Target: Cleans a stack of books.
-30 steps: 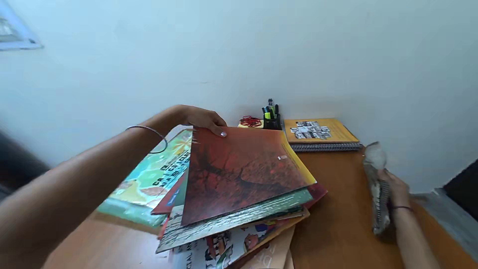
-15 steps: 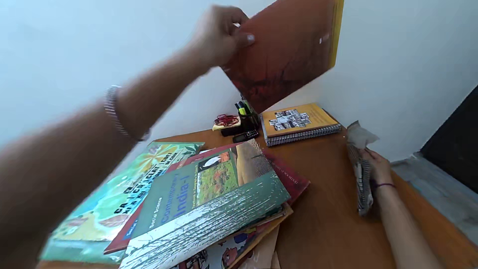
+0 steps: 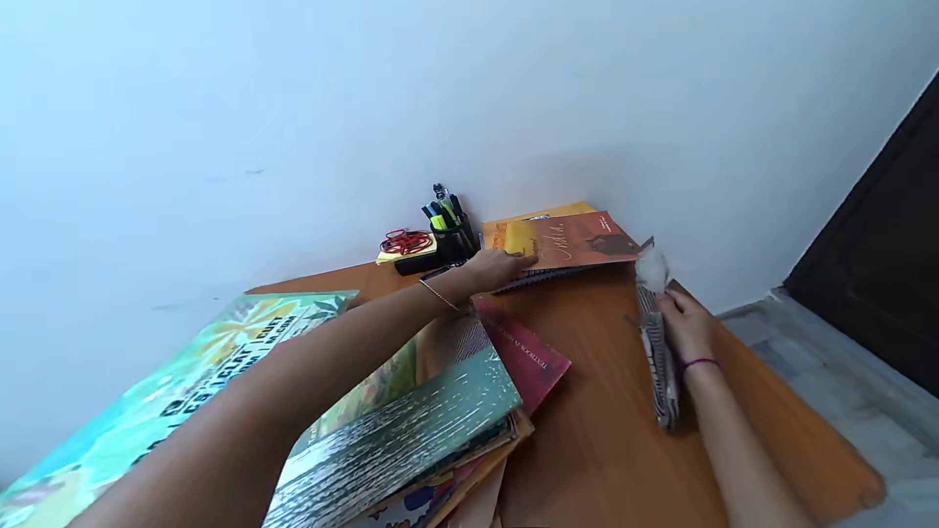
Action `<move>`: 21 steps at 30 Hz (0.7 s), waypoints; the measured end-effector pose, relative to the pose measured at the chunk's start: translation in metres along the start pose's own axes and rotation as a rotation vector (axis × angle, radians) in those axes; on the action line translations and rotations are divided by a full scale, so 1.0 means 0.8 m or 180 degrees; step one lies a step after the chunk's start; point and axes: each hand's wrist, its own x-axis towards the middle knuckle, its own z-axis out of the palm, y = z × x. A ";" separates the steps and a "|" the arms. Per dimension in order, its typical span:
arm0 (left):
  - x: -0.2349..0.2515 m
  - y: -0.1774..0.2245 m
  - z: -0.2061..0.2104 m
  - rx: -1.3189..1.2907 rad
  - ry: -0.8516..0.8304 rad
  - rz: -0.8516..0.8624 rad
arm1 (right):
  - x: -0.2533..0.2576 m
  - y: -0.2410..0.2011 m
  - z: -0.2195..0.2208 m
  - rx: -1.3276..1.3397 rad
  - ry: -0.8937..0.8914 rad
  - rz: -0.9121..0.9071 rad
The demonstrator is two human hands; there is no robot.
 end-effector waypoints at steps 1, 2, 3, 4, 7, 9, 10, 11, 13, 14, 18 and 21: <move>0.002 0.002 -0.001 0.0161 -0.0061 -0.0090 | 0.000 -0.002 0.000 -0.0032 -0.0009 0.0005; 0.004 0.008 -0.001 0.0354 -0.0100 -0.0209 | 0.001 -0.003 0.000 -0.0046 -0.0027 0.0027; 0.005 0.017 0.000 0.0525 -0.0145 -0.0366 | 0.001 -0.004 0.000 -0.0045 -0.0049 0.0053; 0.006 0.029 0.003 0.0632 -0.0182 -0.0547 | 0.000 -0.004 0.000 -0.0043 -0.0065 0.0077; 0.012 0.055 0.003 0.0618 -0.0231 -0.0904 | 0.001 -0.003 0.002 0.0050 -0.0018 0.0079; 0.016 0.057 -0.002 0.0627 -0.0282 -0.0912 | 0.001 -0.003 0.002 0.0085 -0.0007 0.0080; 0.019 0.055 -0.003 0.0644 -0.0313 -0.0882 | 0.001 -0.003 0.002 0.0084 -0.0015 0.0064; 0.021 0.049 -0.003 0.0649 -0.0321 -0.0853 | 0.001 -0.001 0.002 0.0077 -0.0018 0.0041; 0.022 0.041 -0.001 0.0626 -0.0299 -0.0830 | 0.001 0.000 0.002 0.0094 -0.0019 0.0021; 0.022 0.040 -0.001 0.0616 -0.0300 -0.0840 | 0.002 0.000 0.003 0.0107 -0.0005 0.0027; 0.022 0.036 -0.004 0.0534 -0.0293 -0.0791 | 0.003 0.000 0.004 0.0101 -0.0011 0.0047; 0.027 0.030 -0.005 0.0472 -0.0241 -0.0730 | 0.001 -0.003 0.001 -0.0013 -0.0080 0.0018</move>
